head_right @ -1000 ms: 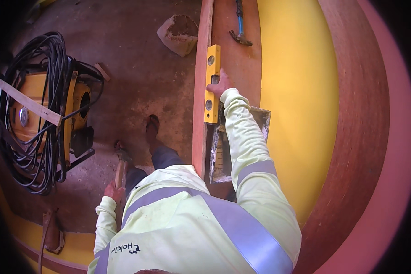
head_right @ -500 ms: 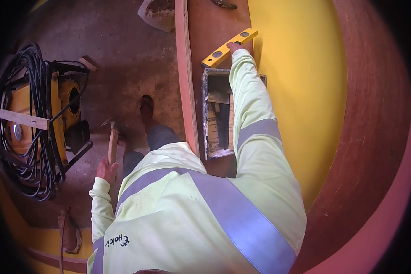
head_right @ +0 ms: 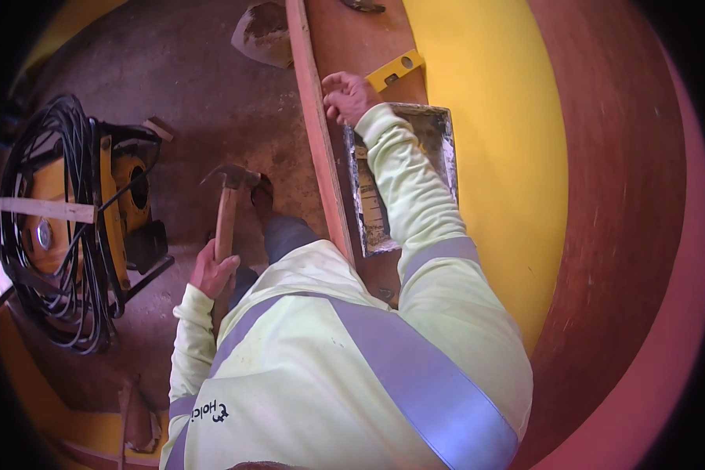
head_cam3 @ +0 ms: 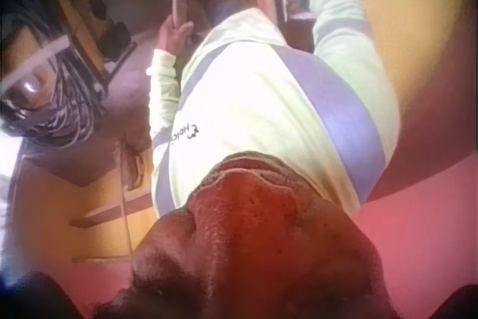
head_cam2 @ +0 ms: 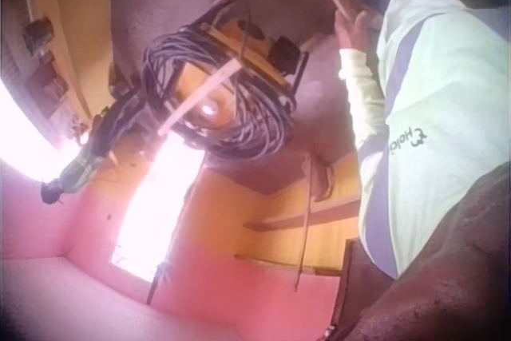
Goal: The person uses a spirit level to check the alignment of a wooden board against a wall, then hammers a wooden support beam into place under a wooden shelf.
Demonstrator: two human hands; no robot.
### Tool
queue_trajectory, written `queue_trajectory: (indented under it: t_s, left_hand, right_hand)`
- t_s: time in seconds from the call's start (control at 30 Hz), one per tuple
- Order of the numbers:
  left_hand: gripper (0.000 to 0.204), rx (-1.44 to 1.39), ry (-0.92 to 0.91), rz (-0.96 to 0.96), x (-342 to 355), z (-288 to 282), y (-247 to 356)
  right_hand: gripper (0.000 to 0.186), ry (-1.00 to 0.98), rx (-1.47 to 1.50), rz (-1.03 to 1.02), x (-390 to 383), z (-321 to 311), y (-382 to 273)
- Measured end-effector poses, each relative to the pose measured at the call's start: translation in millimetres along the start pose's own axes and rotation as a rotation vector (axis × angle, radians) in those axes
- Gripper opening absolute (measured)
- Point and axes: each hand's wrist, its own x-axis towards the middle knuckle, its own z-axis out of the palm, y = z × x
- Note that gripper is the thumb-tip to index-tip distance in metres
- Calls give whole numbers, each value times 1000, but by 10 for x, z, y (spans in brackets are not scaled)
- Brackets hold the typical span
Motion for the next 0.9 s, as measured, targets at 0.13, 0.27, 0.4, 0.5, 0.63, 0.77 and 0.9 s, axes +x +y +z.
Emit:
queue_trajectory:
  t_s: [0.13, 0.27, 0.4, 0.5, 0.63, 0.77, 0.9]
  left_hand:
    - [25, -267, -260, -110, 386, 101, 61]
    - [22, -419, -409, -237, 636, 329, 263]
    - [20, -446, -544, -311, 791, 486, 344]
    - [17, -509, -584, -393, 811, 506, 344]
    - [14, -607, -597, -397, 767, 442, 291]
    - [18, -628, -508, -305, 723, 485, 150]
    - [20, -761, -334, -296, 672, 521, -37]
  right_hand:
    - [11, 191, -138, 14, -319, -83, 219]
    - [22, 390, 31, -31, -738, -264, 490]
    - [24, 316, 343, -78, -1062, -370, 571]
    - [26, 240, 152, -178, -1158, -403, 602]
    - [18, 122, -198, -224, -964, 2, 244]
    - [23, -118, -761, -653, -437, 288, 419]
    - [21, -393, -1246, -534, -2, 494, 567]
